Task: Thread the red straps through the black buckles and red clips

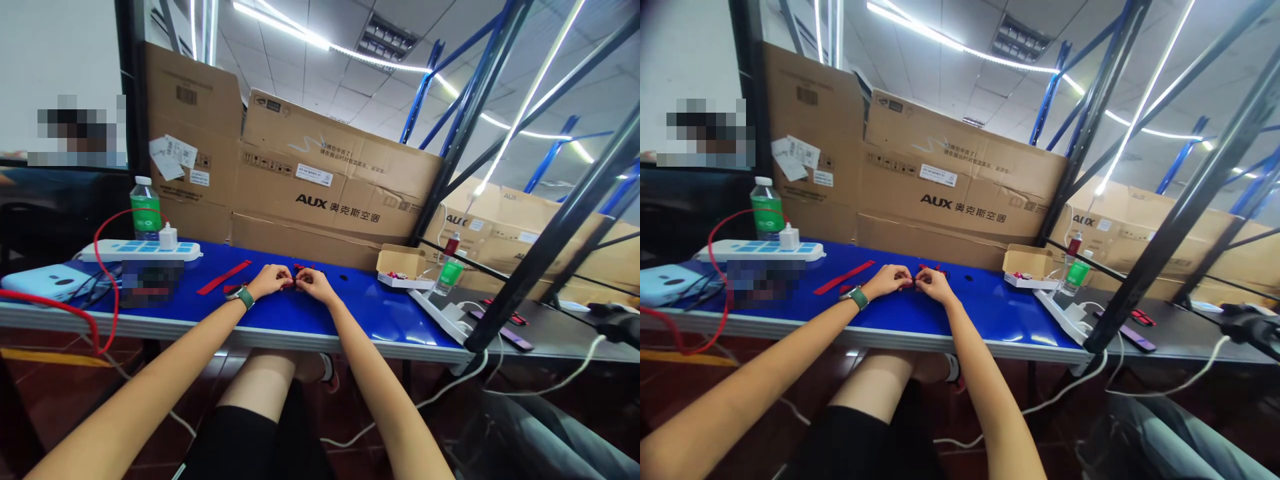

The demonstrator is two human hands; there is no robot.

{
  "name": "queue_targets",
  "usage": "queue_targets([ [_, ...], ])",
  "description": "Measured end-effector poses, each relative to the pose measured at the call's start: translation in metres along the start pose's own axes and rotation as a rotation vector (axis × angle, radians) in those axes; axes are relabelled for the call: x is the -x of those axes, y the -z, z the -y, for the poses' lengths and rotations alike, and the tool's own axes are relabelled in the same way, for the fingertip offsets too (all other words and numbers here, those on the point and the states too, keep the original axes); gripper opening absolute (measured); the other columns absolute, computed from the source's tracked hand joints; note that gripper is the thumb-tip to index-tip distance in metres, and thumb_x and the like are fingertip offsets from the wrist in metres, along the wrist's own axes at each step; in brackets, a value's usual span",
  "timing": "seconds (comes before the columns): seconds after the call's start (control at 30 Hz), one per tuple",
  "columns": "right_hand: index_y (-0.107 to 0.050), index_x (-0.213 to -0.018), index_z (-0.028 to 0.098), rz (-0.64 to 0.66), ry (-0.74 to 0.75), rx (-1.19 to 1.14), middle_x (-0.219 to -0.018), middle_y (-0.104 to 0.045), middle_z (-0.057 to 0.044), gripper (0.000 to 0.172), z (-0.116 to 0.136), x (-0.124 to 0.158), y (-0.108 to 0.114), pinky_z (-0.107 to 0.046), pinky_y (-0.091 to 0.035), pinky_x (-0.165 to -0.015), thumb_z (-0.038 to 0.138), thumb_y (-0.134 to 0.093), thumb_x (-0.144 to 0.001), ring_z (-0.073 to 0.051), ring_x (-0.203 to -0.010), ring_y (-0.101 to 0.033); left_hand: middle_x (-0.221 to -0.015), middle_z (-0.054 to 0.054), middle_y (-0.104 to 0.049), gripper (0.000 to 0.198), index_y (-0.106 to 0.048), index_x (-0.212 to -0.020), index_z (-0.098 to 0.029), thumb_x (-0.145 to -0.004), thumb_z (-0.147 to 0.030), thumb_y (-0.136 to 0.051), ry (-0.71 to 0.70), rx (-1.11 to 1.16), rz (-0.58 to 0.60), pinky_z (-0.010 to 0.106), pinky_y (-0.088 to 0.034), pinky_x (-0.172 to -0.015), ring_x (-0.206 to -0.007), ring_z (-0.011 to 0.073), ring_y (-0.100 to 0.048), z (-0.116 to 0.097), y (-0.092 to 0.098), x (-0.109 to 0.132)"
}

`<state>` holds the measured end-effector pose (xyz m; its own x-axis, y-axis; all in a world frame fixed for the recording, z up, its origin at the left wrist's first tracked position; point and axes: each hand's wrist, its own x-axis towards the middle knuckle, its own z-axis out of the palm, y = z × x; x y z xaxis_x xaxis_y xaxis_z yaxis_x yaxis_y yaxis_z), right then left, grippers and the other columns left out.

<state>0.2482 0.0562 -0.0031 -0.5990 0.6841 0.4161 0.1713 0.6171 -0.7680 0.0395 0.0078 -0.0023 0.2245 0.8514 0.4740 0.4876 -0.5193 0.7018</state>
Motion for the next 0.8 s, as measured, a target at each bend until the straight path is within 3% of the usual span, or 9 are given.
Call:
queue_targets([
  [0.13, -0.063, -0.085, 0.019, -0.030, -0.078, -0.083, -0.067, -0.069, 0.001, 0.012, -0.003, -0.003, -0.003, -0.024, -0.056, -0.061, 0.026, -0.068, -0.077, -0.014, -0.059, -0.068, -0.068, 0.000, -0.072, 0.031, -0.065, -0.106, -0.020, -0.083, -0.040, -0.066, -0.039, 0.028, 0.012, 0.026, -0.051, -0.059, -0.056, 0.0166, -0.066, -0.002, 0.000, 0.002],
  [0.2, -0.061, -0.082, 0.019, -0.055, -0.122, -0.092, -0.063, -0.067, 0.002, 0.009, -0.004, -0.005, -0.003, -0.021, -0.053, -0.056, 0.022, -0.066, -0.076, -0.012, -0.055, -0.065, -0.079, 0.001, -0.075, 0.036, -0.062, -0.114, -0.021, -0.083, -0.040, -0.068, -0.113, 0.008, 0.036, 0.027, -0.054, -0.067, -0.067, 0.0178, -0.070, -0.006, 0.000, 0.003],
  [0.33, -0.058, -0.077, 0.019, -0.047, -0.196, -0.018, -0.057, -0.064, 0.004, 0.008, -0.004, -0.006, -0.004, -0.017, -0.047, -0.049, 0.014, -0.063, -0.072, -0.011, -0.050, -0.062, -0.102, 0.005, -0.076, 0.029, -0.066, -0.103, -0.021, -0.079, -0.037, -0.073, -0.253, -0.131, 0.075, 0.031, -0.053, -0.086, -0.094, 0.0223, -0.071, -0.010, -0.001, 0.003],
  [0.5, -0.052, -0.075, 0.021, -0.129, -0.258, 0.062, -0.051, -0.062, 0.006, 0.010, -0.002, -0.005, -0.003, -0.015, -0.040, -0.042, 0.015, -0.060, -0.076, -0.009, -0.042, -0.056, -0.097, 0.005, -0.077, 0.023, -0.067, -0.102, -0.022, -0.082, -0.035, -0.070, -0.197, -0.292, 0.058, 0.030, -0.052, -0.080, -0.090, 0.0229, -0.072, -0.009, -0.002, 0.003],
  [0.63, -0.050, -0.081, 0.022, -0.206, -0.291, 0.090, -0.049, -0.061, 0.007, 0.010, 0.004, -0.004, 0.000, -0.015, -0.038, -0.040, 0.014, -0.057, -0.079, -0.009, -0.037, -0.053, -0.108, 0.004, -0.076, 0.037, -0.068, -0.111, -0.025, -0.080, -0.045, -0.074, -0.185, -0.441, 0.012, 0.033, -0.049, -0.089, -0.102, 0.0253, -0.070, -0.012, 0.002, 0.005],
  [0.73, -0.051, -0.086, 0.022, -0.369, -0.334, 0.113, -0.051, -0.062, 0.007, 0.012, 0.009, -0.004, 0.004, -0.017, -0.041, -0.042, 0.014, -0.057, -0.078, -0.011, -0.039, -0.056, -0.123, 0.007, -0.071, 0.052, -0.066, -0.120, -0.026, -0.077, -0.054, -0.075, -0.134, -0.542, -0.056, 0.036, -0.047, -0.095, -0.112, 0.0289, -0.065, -0.013, 0.003, 0.006],
  [0.8, -0.054, -0.087, 0.022, -0.511, -0.365, 0.155, -0.054, -0.063, 0.006, 0.013, 0.012, -0.003, 0.009, -0.019, -0.043, -0.043, 0.015, -0.058, -0.077, -0.012, -0.040, -0.057, -0.124, 0.010, -0.068, 0.051, -0.068, -0.117, -0.024, -0.077, -0.056, -0.073, -0.073, -0.566, -0.054, 0.037, -0.047, -0.093, -0.110, 0.0303, -0.065, -0.010, 0.004, 0.006],
])
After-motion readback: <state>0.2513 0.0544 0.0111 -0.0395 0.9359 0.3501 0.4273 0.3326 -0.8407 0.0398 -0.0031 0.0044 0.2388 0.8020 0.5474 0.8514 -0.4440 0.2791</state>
